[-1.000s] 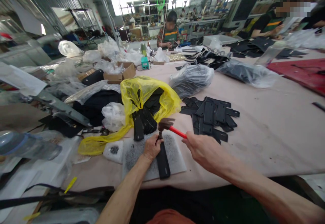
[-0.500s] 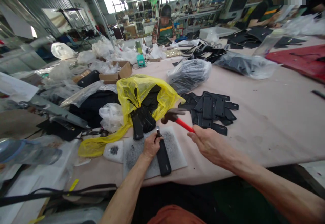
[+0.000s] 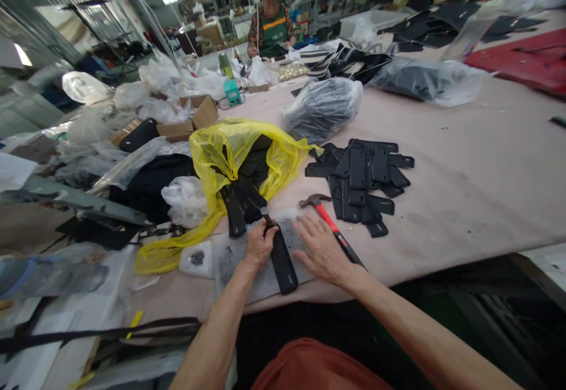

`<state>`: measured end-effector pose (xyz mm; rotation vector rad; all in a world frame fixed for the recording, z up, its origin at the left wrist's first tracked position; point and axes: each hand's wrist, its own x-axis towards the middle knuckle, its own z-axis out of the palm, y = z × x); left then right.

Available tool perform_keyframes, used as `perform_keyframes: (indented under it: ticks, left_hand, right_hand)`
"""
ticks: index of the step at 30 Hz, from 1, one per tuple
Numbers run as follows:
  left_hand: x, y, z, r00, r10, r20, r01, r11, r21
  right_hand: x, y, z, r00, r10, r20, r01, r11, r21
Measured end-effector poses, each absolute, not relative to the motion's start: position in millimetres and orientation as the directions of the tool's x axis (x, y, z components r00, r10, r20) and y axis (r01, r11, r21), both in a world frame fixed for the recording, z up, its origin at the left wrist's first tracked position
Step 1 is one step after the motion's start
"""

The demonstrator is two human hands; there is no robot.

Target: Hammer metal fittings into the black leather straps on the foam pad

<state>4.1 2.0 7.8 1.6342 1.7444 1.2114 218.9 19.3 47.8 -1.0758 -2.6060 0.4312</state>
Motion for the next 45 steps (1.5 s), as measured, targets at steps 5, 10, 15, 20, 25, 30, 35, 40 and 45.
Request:
perform_keyframes:
  ticks: [5, 10, 15, 20, 25, 30, 35, 40, 45]
  left_hand:
    - [0, 11, 9, -0.310, 0.940, 0.142, 0.427, 0.004, 0.904]
    - [-5, 19, 9, -0.557, 0.830, -0.015, 0.068, 0.063, 0.996]
    - [-3, -5, 15, -0.473, 0.879, 0.062, 0.248, 0.066, 0.966]
    - [1, -27, 16, -0.510, 0.853, 0.113, 0.345, 0.082, 0.935]
    - [0, -30, 12, -0.587, 0.803, 0.100, 0.310, 0.108, 0.945]
    - [-2, -31, 7, -0.666, 0.744, 0.056, 0.182, 0.088, 0.979]
    - [-3, -32, 3, -0.679, 0.733, 0.051, 0.167, 0.086, 0.982]
    - [-4, -32, -1, -0.708, 0.704, 0.045, 0.099, 0.037, 0.994]
    - [-5, -32, -2, -0.710, 0.703, 0.037, 0.097, 0.046, 0.994]
  right_hand:
    - [193, -14, 35, -0.842, 0.536, 0.052, 0.458, 0.763, -0.455]
    - [197, -11, 28, -0.872, 0.489, 0.005, 0.426, 0.763, -0.487]
    - [203, -10, 33, -0.894, 0.447, 0.003, 0.384, 0.772, -0.505]
    - [203, 7, 54, -0.841, 0.537, 0.068, 0.429, 0.738, -0.521]
    - [183, 39, 66, -0.942, 0.331, 0.059, 0.287, 0.882, -0.373]
    - [183, 49, 61, -0.992, 0.125, -0.004, 0.121, 0.947, -0.299]
    - [192, 49, 64, -0.994, 0.109, 0.015, 0.101, 0.956, -0.274]
    - [175, 50, 70, -0.997, -0.066, 0.027, -0.070, 0.973, -0.218]
    - [171, 53, 67, -0.992, 0.123, -0.040, 0.127, 0.983, -0.133]
